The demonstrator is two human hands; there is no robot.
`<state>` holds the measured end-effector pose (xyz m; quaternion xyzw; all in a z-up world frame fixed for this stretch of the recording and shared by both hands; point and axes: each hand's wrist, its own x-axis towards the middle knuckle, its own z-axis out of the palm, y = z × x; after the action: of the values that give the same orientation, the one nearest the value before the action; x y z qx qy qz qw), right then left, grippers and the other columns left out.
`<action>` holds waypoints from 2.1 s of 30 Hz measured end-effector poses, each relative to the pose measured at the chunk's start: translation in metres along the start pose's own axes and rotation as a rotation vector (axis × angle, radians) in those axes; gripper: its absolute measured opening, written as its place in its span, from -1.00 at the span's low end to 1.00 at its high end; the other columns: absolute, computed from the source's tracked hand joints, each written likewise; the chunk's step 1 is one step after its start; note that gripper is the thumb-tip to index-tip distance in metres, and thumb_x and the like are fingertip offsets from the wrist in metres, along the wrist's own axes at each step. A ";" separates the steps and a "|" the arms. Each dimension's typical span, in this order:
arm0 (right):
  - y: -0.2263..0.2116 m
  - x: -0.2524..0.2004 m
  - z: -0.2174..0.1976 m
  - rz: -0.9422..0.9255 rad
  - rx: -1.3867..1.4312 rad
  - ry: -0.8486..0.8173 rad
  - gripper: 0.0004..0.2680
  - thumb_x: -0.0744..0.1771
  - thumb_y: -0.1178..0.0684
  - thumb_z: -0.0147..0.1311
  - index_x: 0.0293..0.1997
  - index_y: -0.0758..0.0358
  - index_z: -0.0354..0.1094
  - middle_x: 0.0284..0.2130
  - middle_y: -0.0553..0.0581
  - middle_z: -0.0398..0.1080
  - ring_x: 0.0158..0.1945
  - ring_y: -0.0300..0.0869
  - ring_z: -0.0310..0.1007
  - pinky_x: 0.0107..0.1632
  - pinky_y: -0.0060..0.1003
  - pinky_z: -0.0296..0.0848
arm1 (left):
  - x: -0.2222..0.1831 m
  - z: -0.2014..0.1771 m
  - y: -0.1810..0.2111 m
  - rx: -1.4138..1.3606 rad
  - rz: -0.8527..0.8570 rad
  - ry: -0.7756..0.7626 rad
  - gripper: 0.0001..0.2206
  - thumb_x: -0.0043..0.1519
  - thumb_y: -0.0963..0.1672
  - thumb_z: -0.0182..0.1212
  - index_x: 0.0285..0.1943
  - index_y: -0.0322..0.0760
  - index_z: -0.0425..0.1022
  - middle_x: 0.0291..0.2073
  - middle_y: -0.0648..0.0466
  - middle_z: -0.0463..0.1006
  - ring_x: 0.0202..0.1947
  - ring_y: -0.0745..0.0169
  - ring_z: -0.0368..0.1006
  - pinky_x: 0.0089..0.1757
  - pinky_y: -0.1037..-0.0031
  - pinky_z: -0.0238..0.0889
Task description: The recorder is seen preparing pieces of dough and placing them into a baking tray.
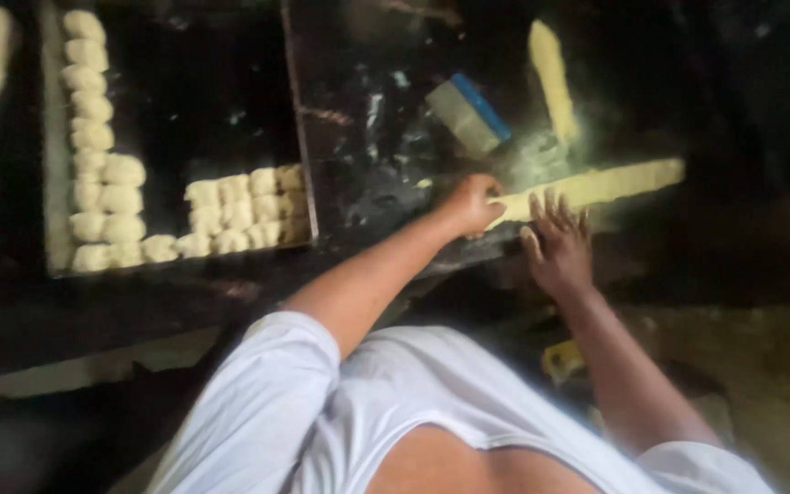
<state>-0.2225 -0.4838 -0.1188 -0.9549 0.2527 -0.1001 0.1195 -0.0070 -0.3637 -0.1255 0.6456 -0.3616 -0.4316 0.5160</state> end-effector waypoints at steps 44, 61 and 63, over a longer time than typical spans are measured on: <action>-0.223 0.000 -0.028 -0.289 0.064 -0.127 -0.48 0.36 -0.21 -0.01 0.45 0.30 0.13 0.42 0.33 0.09 0.49 0.20 0.01 0.46 0.31 -0.23 | -0.172 -0.086 0.041 0.578 0.501 0.703 -0.77 0.21 -0.21 0.25 0.05 -0.31 0.51 -0.03 -0.06 0.53 -0.02 -0.13 0.40 0.05 0.14 0.28; -0.060 0.093 -0.124 0.518 0.944 -0.338 -0.88 0.38 0.09 0.03 -0.13 0.29 0.45 -0.33 0.21 0.54 -0.37 -0.14 0.58 -0.29 -0.20 0.63 | -0.153 -0.046 0.025 -0.196 0.092 0.409 -0.67 0.33 -0.20 0.16 0.28 -0.42 0.37 0.03 -0.05 0.57 0.03 0.25 0.52 -0.01 0.44 0.44; -0.031 0.096 -0.115 0.598 0.871 -0.293 -0.88 0.38 0.09 0.05 -0.12 0.30 0.46 -0.32 0.23 0.54 -0.37 -0.12 0.57 -0.30 -0.21 0.61 | -0.155 -0.045 0.030 -0.166 0.112 0.403 -0.68 0.34 -0.20 0.16 0.27 -0.43 0.38 0.03 -0.06 0.58 0.03 0.26 0.53 0.02 0.44 0.44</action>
<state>-0.1554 -0.5271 0.0120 -0.7077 0.4292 -0.0231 0.5608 -0.0228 -0.2129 -0.0635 0.6532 -0.2497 -0.2929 0.6521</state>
